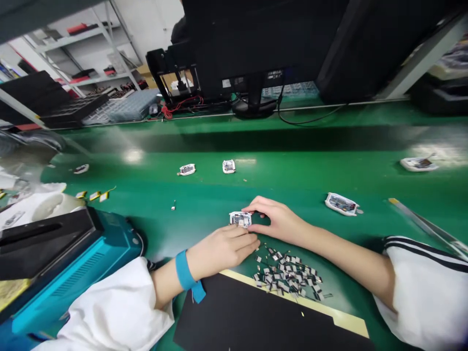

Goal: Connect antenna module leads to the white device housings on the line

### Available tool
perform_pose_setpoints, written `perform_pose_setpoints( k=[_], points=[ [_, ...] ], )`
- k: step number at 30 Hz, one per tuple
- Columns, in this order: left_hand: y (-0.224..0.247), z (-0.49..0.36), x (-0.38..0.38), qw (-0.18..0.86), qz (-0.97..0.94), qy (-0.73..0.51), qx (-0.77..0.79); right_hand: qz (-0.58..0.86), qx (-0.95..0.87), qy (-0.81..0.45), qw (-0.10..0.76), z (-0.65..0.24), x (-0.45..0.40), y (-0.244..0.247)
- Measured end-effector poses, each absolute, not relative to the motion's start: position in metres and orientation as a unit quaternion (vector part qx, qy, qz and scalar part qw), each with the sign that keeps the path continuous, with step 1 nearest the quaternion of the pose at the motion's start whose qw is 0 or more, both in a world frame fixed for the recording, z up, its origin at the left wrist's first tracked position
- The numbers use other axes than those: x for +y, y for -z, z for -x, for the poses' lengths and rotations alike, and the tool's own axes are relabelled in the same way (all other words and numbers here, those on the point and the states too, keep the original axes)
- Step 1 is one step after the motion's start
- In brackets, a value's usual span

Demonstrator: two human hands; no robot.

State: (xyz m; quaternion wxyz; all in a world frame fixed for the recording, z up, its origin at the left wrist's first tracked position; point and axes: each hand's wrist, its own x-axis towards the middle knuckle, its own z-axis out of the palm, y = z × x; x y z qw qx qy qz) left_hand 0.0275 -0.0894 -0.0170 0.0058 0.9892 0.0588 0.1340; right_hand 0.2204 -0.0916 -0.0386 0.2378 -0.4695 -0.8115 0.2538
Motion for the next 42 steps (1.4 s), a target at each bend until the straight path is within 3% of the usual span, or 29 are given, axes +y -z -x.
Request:
perform_pose_setpoints(
  k=[6,11,18,23,28,34,42],
  points=[
    [0.009,-0.021,-0.091,-0.065,-0.989,-0.126,0.05,0.463,-0.816,-0.252,0.239,-0.222,-0.094,0.039],
    [0.013,-0.011,-0.097,0.003,-0.99,-0.093,0.103,0.464,-0.828,-0.237,0.21,-0.224,-0.095,0.037],
    [0.009,0.013,-0.106,0.08,-0.974,-0.067,0.2,0.44,-0.876,-0.095,0.171,-0.214,-0.104,0.031],
    [0.009,0.016,-0.103,0.072,-0.967,-0.091,0.227,0.391,-0.873,-0.231,0.176,-0.221,-0.094,0.016],
    [0.015,0.019,-0.092,0.127,-0.926,-0.17,0.314,0.313,-0.871,-0.356,0.131,-0.22,-0.07,0.011],
    [0.012,0.028,-0.091,0.097,-0.945,-0.085,0.3,0.395,-0.847,-0.311,0.173,-0.206,-0.075,0.024],
    [0.004,-0.004,-0.086,0.14,-0.895,-0.241,0.348,0.408,-0.828,-0.33,0.197,-0.206,-0.085,0.032]
  ],
)
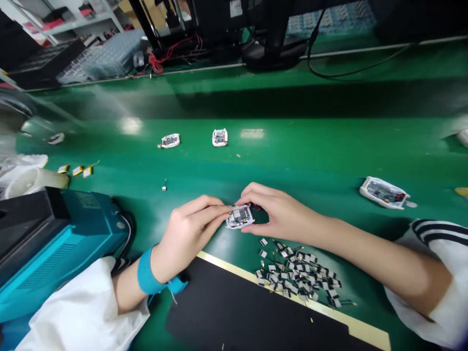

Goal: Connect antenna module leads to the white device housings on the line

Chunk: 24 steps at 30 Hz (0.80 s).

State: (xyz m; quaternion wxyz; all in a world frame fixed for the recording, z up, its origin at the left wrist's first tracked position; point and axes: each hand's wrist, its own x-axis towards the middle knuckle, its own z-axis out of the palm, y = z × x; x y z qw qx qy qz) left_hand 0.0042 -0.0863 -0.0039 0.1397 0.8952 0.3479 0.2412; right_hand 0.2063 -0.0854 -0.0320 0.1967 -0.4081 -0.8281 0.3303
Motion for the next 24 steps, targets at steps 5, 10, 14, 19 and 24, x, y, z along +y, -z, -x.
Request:
perform_pose_setpoints(
  k=[5,10,14,19,24],
  points=[
    [0.015,-0.008,-0.09,0.112,-0.912,-0.224,0.326,0.416,-0.828,-0.311,0.213,-0.203,-0.086,0.035],
    [0.014,-0.005,-0.092,0.08,-0.914,-0.246,0.312,0.396,-0.814,-0.306,0.294,-0.204,-0.089,0.034],
    [0.012,-0.005,-0.094,0.062,-0.918,-0.267,0.288,0.394,-0.803,-0.28,0.349,-0.205,-0.091,0.03],
    [0.014,-0.004,-0.097,0.06,-0.916,-0.287,0.275,0.386,-0.806,-0.235,0.382,-0.204,-0.093,0.027],
    [0.013,-0.007,-0.095,0.044,-0.906,-0.302,0.292,0.389,-0.824,-0.206,0.358,-0.203,-0.094,0.024]
  ],
)
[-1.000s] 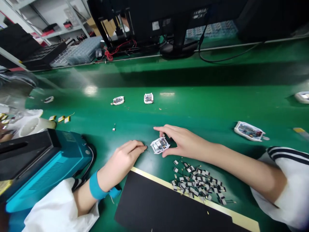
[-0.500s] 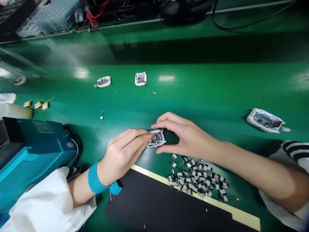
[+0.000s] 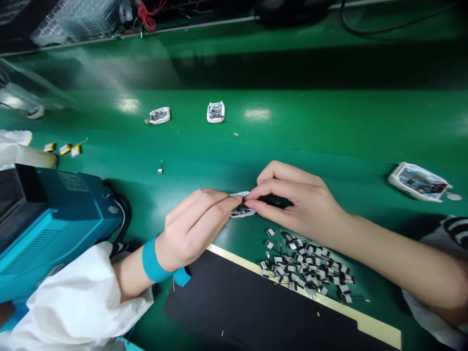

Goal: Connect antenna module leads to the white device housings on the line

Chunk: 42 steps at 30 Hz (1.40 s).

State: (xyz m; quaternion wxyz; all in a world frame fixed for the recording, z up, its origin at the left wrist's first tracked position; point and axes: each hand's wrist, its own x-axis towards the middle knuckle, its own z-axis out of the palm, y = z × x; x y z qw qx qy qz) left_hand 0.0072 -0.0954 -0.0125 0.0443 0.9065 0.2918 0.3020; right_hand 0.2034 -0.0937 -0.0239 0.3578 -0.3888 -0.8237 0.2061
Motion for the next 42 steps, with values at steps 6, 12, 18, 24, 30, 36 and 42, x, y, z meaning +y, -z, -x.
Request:
perform_pose_setpoints(
  k=[6,12,18,24,30,36,42],
  points=[
    [0.009,-0.011,-0.093,0.131,-0.894,-0.279,0.324,0.348,-0.876,-0.06,0.327,-0.204,-0.091,0.026],
    [0.011,-0.009,-0.092,0.136,-0.911,-0.244,0.304,0.32,-0.908,-0.017,0.271,-0.208,-0.091,0.028],
    [0.015,-0.008,-0.091,0.108,-0.924,-0.227,0.289,0.373,-0.874,-0.191,0.248,-0.211,-0.092,0.034],
    [0.016,-0.01,-0.091,0.069,-0.947,-0.176,0.261,0.379,-0.852,-0.272,0.238,-0.202,-0.088,0.038],
    [0.013,-0.013,-0.09,0.042,-0.953,-0.158,0.255,0.381,-0.849,-0.274,0.242,-0.203,-0.088,0.037],
    [0.008,-0.015,-0.091,0.053,-0.953,-0.147,0.26,0.387,-0.85,-0.264,0.241,-0.203,-0.087,0.039],
    [0.009,-0.018,-0.094,0.063,-0.94,-0.154,0.297,0.408,-0.849,-0.256,0.217,-0.203,-0.087,0.037]
  ],
)
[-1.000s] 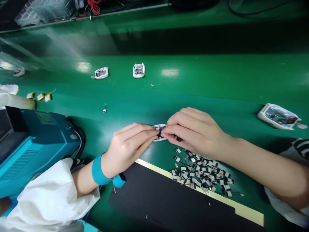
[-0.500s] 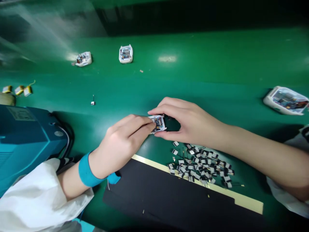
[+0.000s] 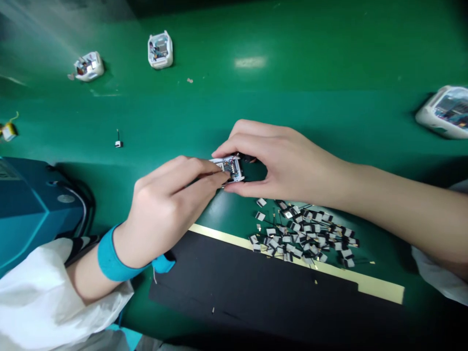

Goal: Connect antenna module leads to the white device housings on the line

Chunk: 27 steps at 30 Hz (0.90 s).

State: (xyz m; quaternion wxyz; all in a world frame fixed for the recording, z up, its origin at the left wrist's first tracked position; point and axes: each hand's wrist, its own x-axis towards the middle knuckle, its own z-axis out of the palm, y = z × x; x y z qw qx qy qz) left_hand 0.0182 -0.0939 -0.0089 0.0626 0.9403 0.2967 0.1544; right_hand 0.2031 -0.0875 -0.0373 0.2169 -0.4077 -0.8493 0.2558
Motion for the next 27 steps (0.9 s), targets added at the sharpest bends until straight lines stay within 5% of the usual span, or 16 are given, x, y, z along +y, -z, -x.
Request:
perform_pose_setpoints(
  k=[27],
  points=[
    [0.0084,-0.0197,-0.0968,0.026,-0.94,-0.132,0.314,0.409,-0.861,-0.218,0.211,-0.2033,-0.0878,0.0388]
  ],
)
